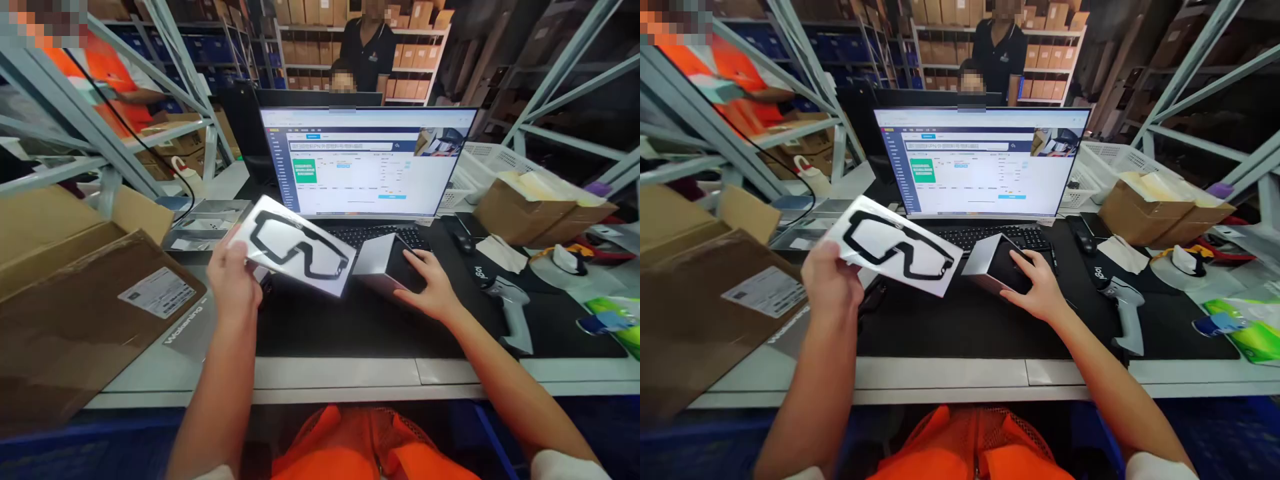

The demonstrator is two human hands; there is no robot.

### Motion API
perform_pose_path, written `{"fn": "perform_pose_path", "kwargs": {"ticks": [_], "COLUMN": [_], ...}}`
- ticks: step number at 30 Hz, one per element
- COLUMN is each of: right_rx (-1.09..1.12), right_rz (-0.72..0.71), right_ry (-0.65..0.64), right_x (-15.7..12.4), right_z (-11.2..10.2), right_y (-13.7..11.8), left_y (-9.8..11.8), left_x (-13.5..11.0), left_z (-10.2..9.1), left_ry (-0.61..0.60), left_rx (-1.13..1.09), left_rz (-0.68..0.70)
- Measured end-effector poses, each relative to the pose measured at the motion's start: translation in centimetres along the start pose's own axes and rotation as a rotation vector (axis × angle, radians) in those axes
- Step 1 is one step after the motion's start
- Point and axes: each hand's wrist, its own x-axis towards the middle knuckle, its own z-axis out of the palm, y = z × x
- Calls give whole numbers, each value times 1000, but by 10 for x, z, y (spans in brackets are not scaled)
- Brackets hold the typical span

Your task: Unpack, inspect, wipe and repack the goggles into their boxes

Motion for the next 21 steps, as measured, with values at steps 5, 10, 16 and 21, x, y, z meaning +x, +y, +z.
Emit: {"fn": "perform_pose_path", "kwargs": {"ticks": [5,10,16,21], "right_rx": [12,-8,-276,-258], "right_rz": [-82,-95,27,41], "right_ry": [313,218,-183,-299], "right_x": [-24,-28,-15,-8], "right_z": [-12,-12,-2,6], "right_y": [-5,-34,-49,-50], "left_y": [-28,-62,-71,-74], "left_x": [-6,-32,-18,-13], "left_z": [53,69,46,36], "left_ry": [44,-46,2,-31], "left_rx": [-448,-512,-484,-374], "left_rz": [-505,-753,-521,-386]}}
